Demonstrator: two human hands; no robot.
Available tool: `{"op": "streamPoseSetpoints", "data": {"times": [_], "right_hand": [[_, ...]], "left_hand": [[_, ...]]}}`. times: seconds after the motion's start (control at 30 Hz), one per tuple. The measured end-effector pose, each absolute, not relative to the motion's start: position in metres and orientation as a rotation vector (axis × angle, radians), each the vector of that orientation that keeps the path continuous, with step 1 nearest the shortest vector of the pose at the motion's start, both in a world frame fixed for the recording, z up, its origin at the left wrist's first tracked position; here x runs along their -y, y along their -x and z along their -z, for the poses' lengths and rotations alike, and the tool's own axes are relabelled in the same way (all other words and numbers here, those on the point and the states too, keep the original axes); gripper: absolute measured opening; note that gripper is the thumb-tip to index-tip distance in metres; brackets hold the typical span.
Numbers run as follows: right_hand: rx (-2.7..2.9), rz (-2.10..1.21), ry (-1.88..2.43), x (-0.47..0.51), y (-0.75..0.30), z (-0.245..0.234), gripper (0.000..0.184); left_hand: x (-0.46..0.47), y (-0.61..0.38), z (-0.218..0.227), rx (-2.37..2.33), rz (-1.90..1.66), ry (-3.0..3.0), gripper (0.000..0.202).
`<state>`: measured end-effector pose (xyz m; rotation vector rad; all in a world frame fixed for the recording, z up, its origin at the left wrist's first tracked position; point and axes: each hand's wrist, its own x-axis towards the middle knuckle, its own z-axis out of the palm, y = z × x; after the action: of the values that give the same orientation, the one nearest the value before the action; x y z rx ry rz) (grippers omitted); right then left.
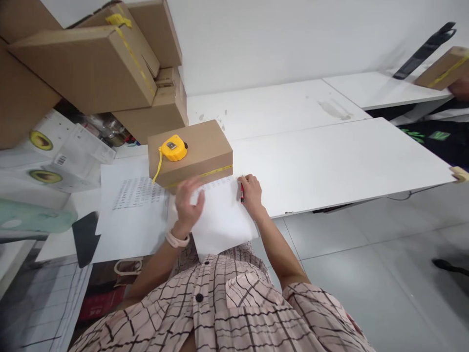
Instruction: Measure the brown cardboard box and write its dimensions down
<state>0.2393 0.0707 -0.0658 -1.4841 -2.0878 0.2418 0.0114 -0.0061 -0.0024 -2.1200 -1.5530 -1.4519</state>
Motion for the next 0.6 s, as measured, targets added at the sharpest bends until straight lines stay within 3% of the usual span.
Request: {"op": "streamPoseSetpoints", "data": {"times": [0.13,0.23,0.33,0.47,0.6], "right_hand": [[2.117,-0.141,1.618,-0.065,-0.237,0.067,0.044],[2.062,-0.171,1.592,-0.068,-0.236,0.069,0.051],[1.963,-0.224,1.548,-0.071,-0.238,0.074,0.045],[1.858,-0.308,1.514,-0.069,-0.241,0.078,0.035],[1.654,-0.318,1.424,-0.058,-0.235,0.047,0.034]], "left_hand": [[-0.014,0.028,-0.061,1.684,1.455,1.779,0.032],[-0.04,0.049,-0.088,1.854,1.379,1.79,0.059],[-0.066,0.062,-0.09,2.092,1.314,1.94,0.08],[-0.083,0.064,-0.081,2.173,1.322,2.061,0.071],[-0.066,0.05,-0.091,2.003,1.654,2.075,0.052]]}}
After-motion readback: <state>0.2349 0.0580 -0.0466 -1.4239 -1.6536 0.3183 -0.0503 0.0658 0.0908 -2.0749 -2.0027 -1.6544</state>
